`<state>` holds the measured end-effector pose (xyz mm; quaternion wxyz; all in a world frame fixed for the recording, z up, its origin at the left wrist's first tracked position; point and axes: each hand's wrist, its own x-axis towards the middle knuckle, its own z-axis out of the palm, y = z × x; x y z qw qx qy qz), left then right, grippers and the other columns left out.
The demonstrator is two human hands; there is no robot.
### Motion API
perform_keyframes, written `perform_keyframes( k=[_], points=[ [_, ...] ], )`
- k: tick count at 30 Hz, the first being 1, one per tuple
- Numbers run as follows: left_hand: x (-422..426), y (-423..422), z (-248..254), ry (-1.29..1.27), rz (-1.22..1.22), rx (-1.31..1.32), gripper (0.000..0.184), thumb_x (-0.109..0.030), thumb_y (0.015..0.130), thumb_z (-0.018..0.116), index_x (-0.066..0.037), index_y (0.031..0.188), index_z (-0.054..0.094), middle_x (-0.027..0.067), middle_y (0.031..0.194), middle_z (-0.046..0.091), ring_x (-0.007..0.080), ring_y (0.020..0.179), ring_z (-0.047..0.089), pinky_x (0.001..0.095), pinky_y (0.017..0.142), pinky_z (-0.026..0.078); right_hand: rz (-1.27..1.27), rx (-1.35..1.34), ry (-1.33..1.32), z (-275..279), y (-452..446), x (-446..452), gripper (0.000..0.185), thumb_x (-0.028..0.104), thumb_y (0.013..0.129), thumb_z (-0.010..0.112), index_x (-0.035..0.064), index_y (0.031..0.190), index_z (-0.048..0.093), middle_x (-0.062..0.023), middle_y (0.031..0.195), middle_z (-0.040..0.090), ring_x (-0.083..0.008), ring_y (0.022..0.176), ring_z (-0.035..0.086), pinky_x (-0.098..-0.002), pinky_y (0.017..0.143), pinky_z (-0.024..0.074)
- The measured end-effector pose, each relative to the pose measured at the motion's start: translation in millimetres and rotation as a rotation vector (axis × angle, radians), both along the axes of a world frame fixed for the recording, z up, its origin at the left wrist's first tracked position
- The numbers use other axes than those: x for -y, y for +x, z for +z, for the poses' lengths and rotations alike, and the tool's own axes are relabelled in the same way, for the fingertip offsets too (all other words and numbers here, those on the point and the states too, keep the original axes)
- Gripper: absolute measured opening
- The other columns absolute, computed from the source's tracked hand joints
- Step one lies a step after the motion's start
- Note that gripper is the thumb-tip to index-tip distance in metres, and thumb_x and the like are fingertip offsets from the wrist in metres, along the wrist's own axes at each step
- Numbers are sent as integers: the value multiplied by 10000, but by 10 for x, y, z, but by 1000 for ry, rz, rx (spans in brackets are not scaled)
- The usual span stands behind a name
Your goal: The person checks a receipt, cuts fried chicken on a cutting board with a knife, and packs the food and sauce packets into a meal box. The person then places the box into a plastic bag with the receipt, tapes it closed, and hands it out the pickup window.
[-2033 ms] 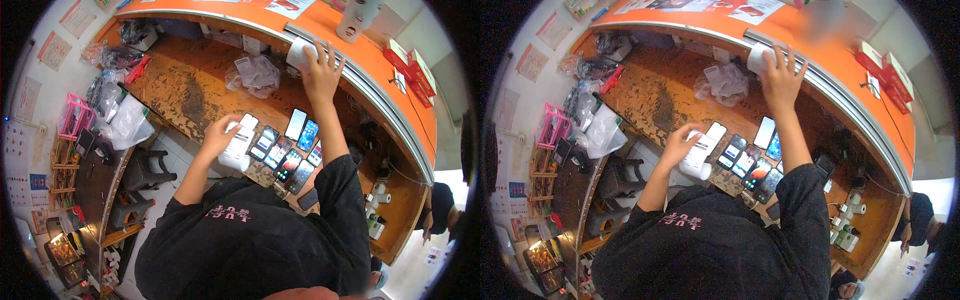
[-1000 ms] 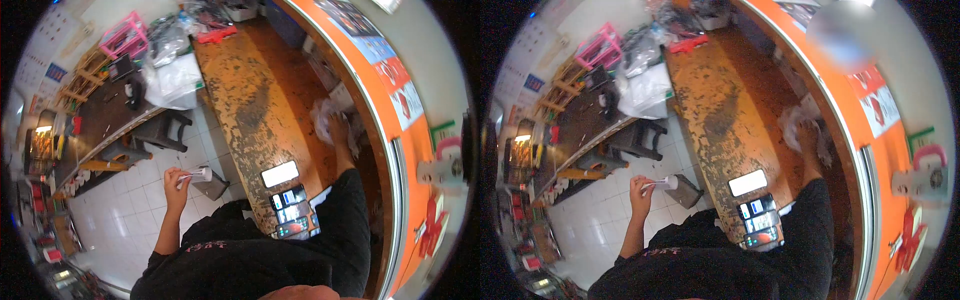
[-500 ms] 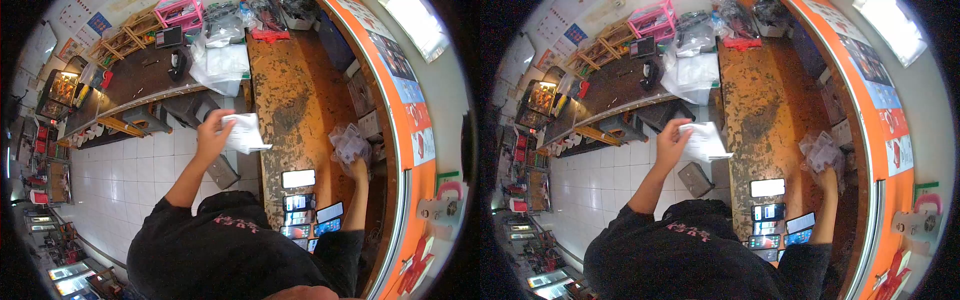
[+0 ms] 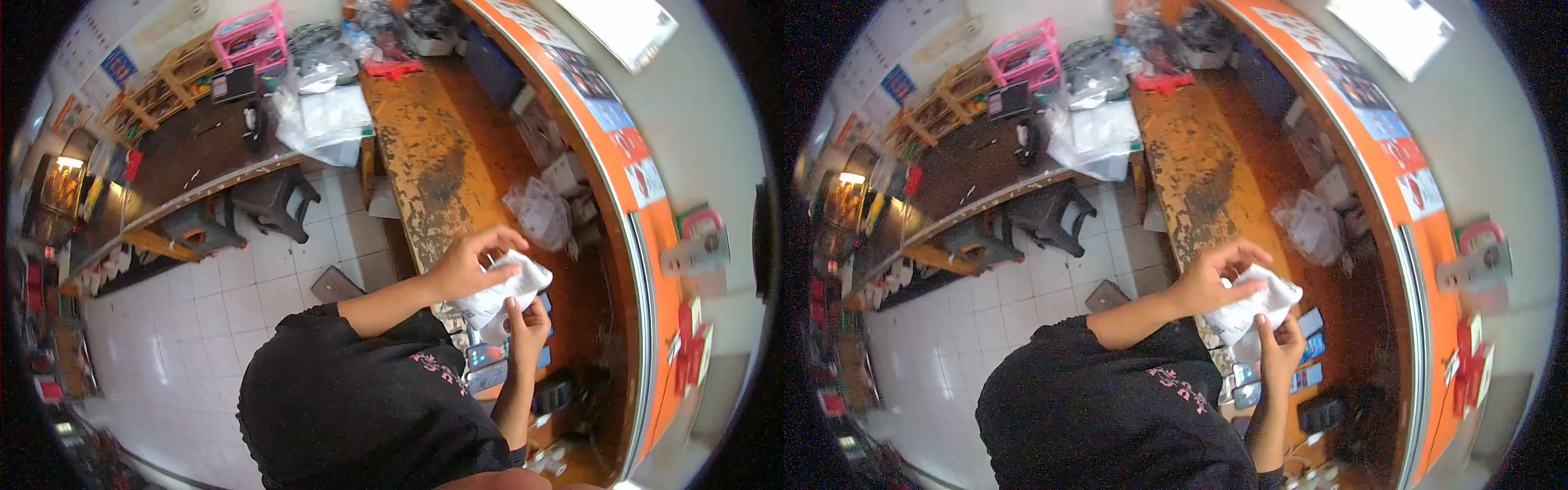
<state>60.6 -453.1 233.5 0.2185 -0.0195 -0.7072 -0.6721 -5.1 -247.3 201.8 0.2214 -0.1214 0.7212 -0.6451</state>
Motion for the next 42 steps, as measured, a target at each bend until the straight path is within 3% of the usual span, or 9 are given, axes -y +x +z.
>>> perform_keyframes(
  k=[3, 7, 9, 15, 18, 20, 28, 33, 42],
  points=[
    [-150, 58, -154, 417, -30, -11, 521, 6, 867, 744, -61, 1326, 508, 53, 1108, 673, 111, 963, 659, 272, 830, 558, -118, -77, 69, 139, 456, -83, 167, 103, 916, 743, -17, 1018, 686, -24, 910, 702, -68, 789, 616, -224, 701, 476],
    [-250, 594, -151, 806, -205, 131, 415, -133, 976, 654, -49, 1356, 512, 92, 1159, 670, 152, 1050, 658, 312, 897, 556, -170, -1, -129, 216, 1044, -32, 190, 143, 948, 712, -22, 1040, 691, -27, 926, 707, -71, 799, 618, -223, 709, 474],
    [-197, 999, -219, 988, -604, 397, 442, -278, 1048, 539, -16, 1400, 487, 123, 1281, 630, 189, 1148, 639, 359, 968, 539, -148, 11, -182, 163, 1400, -13, 201, 153, 980, 674, -29, 1062, 688, -31, 937, 706, -73, 810, 617, -225, 721, 477],
    [-315, 2242, -470, 894, -529, 390, 530, -376, 1071, 447, 15, 1428, 451, 166, 1365, 601, 272, 1246, 601, 415, 1048, 500, -58, -78, -58, -153, 2609, -31, 347, 276, 1074, 509, -23, 1157, 664, -19, 969, 682, -76, 877, 596, -232, 742, 475],
    [-285, 2709, -581, 863, -410, 421, 502, -350, 1080, 425, 7, 1432, 435, 177, 1350, 607, 287, 1219, 614, 424, 1025, 517, -53, 25, -106, -266, 3192, 55, 335, 266, 1056, 547, -16, 1220, 625, -40, 1040, 680, -83, 919, 611, -234, 782, 488],
    [-191, 2993, -626, 902, -305, 406, 483, -340, 1078, 432, 3, 1418, 452, 174, 1345, 610, 288, 1214, 613, 442, 1002, 531, -34, 76, -111, -305, 3582, 103, 337, 130, 963, 688, 10, 1258, 577, -84, 1051, 694, -103, 916, 649, -240, 765, 513],
    [559, 4101, -125, 1179, -600, 175, 664, -502, 1043, 420, -51, 1522, 333, 246, 1491, 458, 417, 1308, 521, 538, 1061, 475, -6, 38, -319, -6, 4561, 689, 246, -9, 964, 631, 72, 1111, 452, -56, 916, 691, -73, 806, 644, -200, 673, 474],
    [1480, 5002, -38, 1172, -426, 33, 671, -621, 1008, 395, -228, 1547, 328, 177, 1256, 611, 387, 1146, 628, 563, 1029, 489, 212, -120, -229, 237, 5168, 1558, 211, -34, 972, 602, 87, 1009, 433, 27, 864, 545, -27, 796, 524, -195, 688, 423],
    [3951, 7842, 500, 958, 40, -371, 793, -735, 921, 409, -223, 1525, 372, 163, 1259, 613, 329, 1106, 637, 583, 1045, 476, 795, -107, -269, 399, 7143, 4273, 40, 32, 1011, 587, 42, 1045, 569, 23, 955, 612, -45, 865, 555, -196, 767, 415]
  ],
)
